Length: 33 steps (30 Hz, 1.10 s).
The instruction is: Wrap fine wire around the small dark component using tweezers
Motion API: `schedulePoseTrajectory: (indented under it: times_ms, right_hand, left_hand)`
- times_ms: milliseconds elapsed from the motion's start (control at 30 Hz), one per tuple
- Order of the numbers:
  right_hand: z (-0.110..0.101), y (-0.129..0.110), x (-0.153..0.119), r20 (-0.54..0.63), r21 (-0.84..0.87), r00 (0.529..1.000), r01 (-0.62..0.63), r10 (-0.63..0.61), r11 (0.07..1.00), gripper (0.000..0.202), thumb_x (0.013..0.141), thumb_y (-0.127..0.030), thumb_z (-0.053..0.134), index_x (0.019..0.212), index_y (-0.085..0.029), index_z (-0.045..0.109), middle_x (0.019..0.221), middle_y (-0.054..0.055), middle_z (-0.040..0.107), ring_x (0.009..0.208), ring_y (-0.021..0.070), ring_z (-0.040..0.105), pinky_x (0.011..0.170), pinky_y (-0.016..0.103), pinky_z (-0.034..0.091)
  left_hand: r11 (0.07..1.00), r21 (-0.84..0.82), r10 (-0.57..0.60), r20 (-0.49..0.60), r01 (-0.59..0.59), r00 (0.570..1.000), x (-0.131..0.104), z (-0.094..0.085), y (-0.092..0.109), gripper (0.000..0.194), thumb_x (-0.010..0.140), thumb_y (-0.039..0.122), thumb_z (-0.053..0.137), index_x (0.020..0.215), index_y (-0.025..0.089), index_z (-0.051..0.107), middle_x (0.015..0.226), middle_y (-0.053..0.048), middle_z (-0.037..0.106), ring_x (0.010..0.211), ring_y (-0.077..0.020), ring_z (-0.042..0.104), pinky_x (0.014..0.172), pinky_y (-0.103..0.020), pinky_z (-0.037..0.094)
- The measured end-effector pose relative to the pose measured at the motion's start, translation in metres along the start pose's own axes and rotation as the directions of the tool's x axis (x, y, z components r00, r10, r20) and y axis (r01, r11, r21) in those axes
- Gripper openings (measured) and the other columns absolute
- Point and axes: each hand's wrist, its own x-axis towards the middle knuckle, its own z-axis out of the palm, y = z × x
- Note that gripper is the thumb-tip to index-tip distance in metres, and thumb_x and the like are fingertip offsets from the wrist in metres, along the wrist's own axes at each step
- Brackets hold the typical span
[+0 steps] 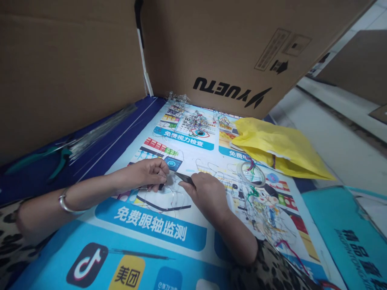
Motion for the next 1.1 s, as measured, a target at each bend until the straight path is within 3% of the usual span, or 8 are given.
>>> schedulePoseTrajectory:
  times_ms: [133,300,633,1100]
  right_hand:
    - [-0.004,0.006,0.001,0.071,-0.022,0.997,0.009,-0.007,1.0,0.041,0.086,-0.052,0.036,0.07,-0.019,0.055,0.068,0.002,0.059,0.066,0.0138,0.052,0.057,0.024,0.028]
    - [-0.007,0.012,0.005,0.075,-0.11,0.994,0.089,-0.081,0.99,0.041,0.085,-0.051,0.039,0.072,-0.018,0.058,0.069,0.004,0.059,0.068,0.0152,0.051,0.061,0.027,0.028]
    - [-0.015,0.002,0.009,0.139,-0.175,0.987,0.108,-0.084,0.979,0.039,0.084,-0.052,0.041,0.073,-0.019,0.059,0.071,0.003,0.063,0.065,0.0149,0.054,0.056,0.027,0.025]
    - [-0.016,-0.001,0.005,-0.005,-0.237,0.999,0.037,-0.039,0.971,0.042,0.085,-0.053,0.038,0.069,-0.019,0.056,0.064,0.003,0.059,0.061,0.0152,0.052,0.055,0.027,0.022]
  left_hand:
    - [1.0,0.03,0.009,0.011,-0.009,1.0,0.0,-0.001,-0.001,0.015,0.076,0.024,0.057,0.084,0.016,0.047,0.067,0.002,0.058,0.049,-0.0066,0.052,0.043,-0.017,0.035]
    - [0.999,0.037,0.033,0.02,-0.033,0.999,0.0,-0.001,-0.001,0.016,0.076,0.026,0.057,0.083,0.016,0.047,0.069,0.002,0.059,0.049,-0.0065,0.052,0.044,-0.018,0.036]
    - [0.998,0.053,0.024,0.022,-0.025,0.999,-0.001,0.0,0.0,0.013,0.076,0.023,0.056,0.084,0.016,0.047,0.068,0.003,0.058,0.05,-0.0066,0.052,0.045,-0.018,0.037]
    - [0.999,-0.043,-0.032,-0.001,0.032,0.999,-0.005,0.006,0.009,0.009,0.077,0.018,0.054,0.083,0.015,0.047,0.063,0.004,0.053,0.053,-0.0065,0.05,0.048,-0.018,0.037]
